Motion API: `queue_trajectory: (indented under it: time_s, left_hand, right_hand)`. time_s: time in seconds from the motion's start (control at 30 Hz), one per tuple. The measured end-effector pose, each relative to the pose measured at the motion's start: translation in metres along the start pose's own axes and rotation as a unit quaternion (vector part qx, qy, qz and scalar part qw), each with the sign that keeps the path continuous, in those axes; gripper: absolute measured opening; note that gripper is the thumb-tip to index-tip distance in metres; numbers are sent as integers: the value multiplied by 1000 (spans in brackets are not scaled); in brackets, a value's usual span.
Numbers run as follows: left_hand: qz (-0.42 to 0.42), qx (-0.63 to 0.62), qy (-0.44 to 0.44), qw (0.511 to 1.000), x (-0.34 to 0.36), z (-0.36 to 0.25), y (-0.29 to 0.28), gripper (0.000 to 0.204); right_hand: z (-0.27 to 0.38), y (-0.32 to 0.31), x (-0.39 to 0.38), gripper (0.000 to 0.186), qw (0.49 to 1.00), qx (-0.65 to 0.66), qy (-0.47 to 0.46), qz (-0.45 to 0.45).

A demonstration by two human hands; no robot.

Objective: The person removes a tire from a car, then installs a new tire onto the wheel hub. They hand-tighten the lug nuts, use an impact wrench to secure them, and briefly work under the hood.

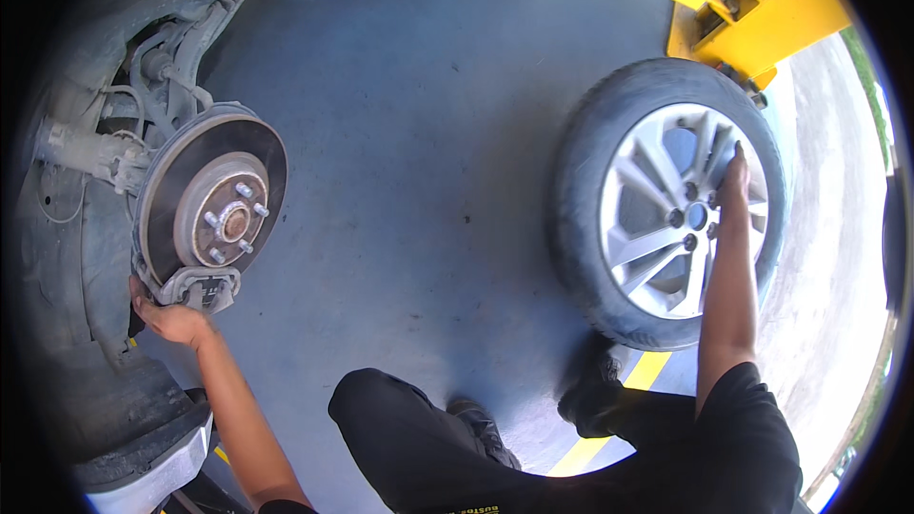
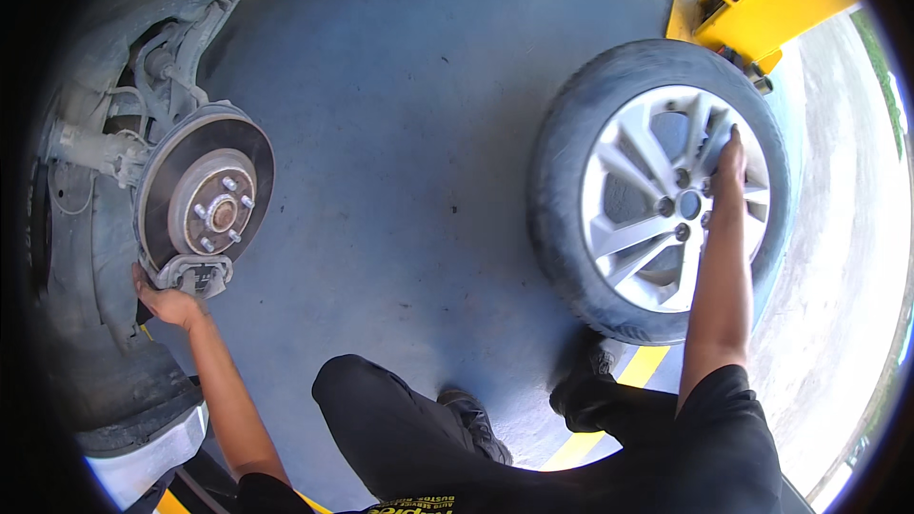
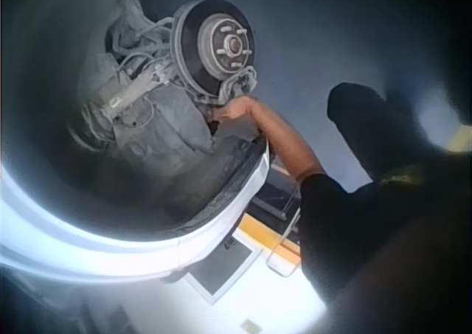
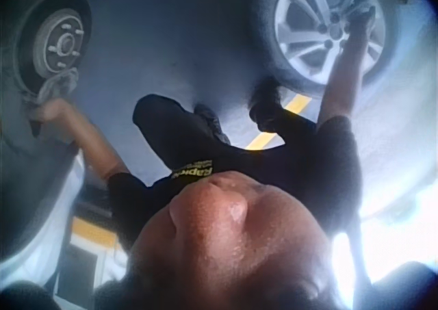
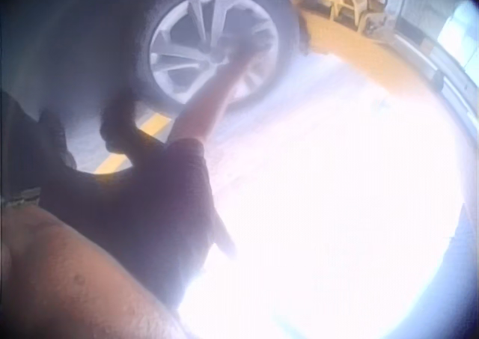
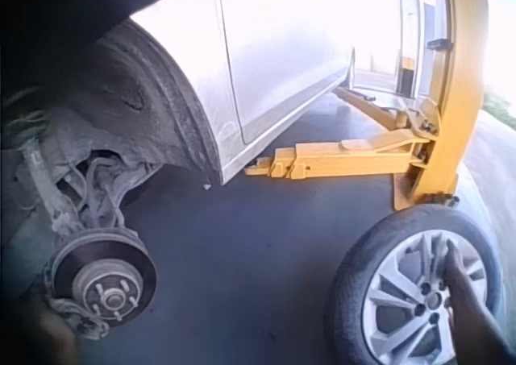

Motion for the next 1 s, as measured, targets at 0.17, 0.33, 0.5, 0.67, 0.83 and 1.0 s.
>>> queue_trajectory:
  time_s: [0.17, 0.33, 0.5, 0.67, 0.83, 1.0]
  left_hand:
    - [31, 120, 149, 981, -3, -31, 12, 42]
    - [-11, -39, 64, 997, -12, -12, 2, 39]
    - [-33, -5, 18, 999, -7, -8, 1, 42]
    - [-33, 20, -17, 999, -23, -88, 3, 46]
    - [472, -152, -134, 858, -157, -222, 34, 79]
    - [535, -101, -132, 828, -218, -262, 42, 92]
  right_hand:
    - [59, 35, -160, 91, 989, -133, -67, -18]
    - [78, 67, -326, 65, 968, -143, -197, 62]
    - [64, 83, -459, 39, 916, -155, -325, 174]
    - [37, 96, -548, 55, 812, -284, -435, 265]
    - [29, 87, -588, 63, 738, -292, -459, 399]
    - [23, 59, -605, 57, 635, -362, -430, 530]
Point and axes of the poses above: each hand's wrist, its own x-axis towards the middle knuckle, its own y-axis out of the palm, z = x × y, the point moved 9 cm from there along x, towards the middle knuckle, and after that the axes turned 15 degrees about -x, right-handed, at the moved point
